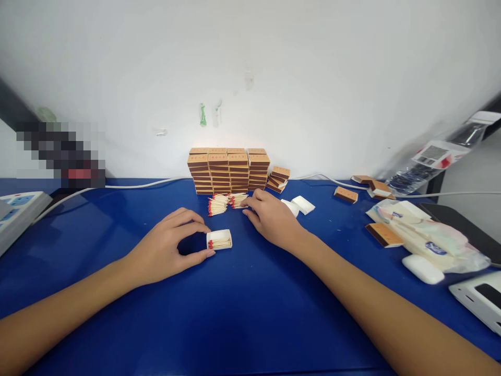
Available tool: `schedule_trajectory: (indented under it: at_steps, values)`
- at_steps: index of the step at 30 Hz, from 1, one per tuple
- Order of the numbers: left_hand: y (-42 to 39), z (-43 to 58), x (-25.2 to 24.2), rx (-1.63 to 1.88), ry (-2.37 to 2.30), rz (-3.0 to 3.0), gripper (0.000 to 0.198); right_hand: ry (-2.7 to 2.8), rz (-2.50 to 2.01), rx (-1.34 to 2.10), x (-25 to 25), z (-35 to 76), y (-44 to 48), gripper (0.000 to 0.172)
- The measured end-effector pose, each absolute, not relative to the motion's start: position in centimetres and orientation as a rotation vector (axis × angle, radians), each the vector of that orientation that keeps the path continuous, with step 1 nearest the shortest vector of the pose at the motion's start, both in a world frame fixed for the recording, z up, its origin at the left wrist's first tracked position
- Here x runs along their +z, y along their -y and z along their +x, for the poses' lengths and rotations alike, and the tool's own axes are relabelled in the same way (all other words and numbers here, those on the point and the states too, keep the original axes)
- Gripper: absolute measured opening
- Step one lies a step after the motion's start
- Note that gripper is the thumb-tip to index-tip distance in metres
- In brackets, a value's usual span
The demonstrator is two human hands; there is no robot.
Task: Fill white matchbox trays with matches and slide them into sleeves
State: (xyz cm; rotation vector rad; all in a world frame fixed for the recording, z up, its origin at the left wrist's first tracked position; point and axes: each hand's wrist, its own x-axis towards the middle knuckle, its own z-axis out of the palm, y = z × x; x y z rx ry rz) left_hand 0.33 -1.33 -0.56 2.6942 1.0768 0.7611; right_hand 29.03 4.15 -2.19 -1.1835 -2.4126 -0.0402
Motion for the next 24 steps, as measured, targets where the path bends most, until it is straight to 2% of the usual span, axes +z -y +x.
schedule_trajectory:
  at_steps: [12, 24]
  values:
    - [1.4, 0.27, -0.47, 0.746, -1.074, 2.684, 0.026, 2.385, -1.196, -0.012, -2.43, 28.93, -4.68, 0.012]
    - [1.27, 0.39, -0.48, 0.745, -1.073, 2.684, 0.026, 2.489, -1.276, 0.003, -1.98, 28.24, -4.0, 0.016]
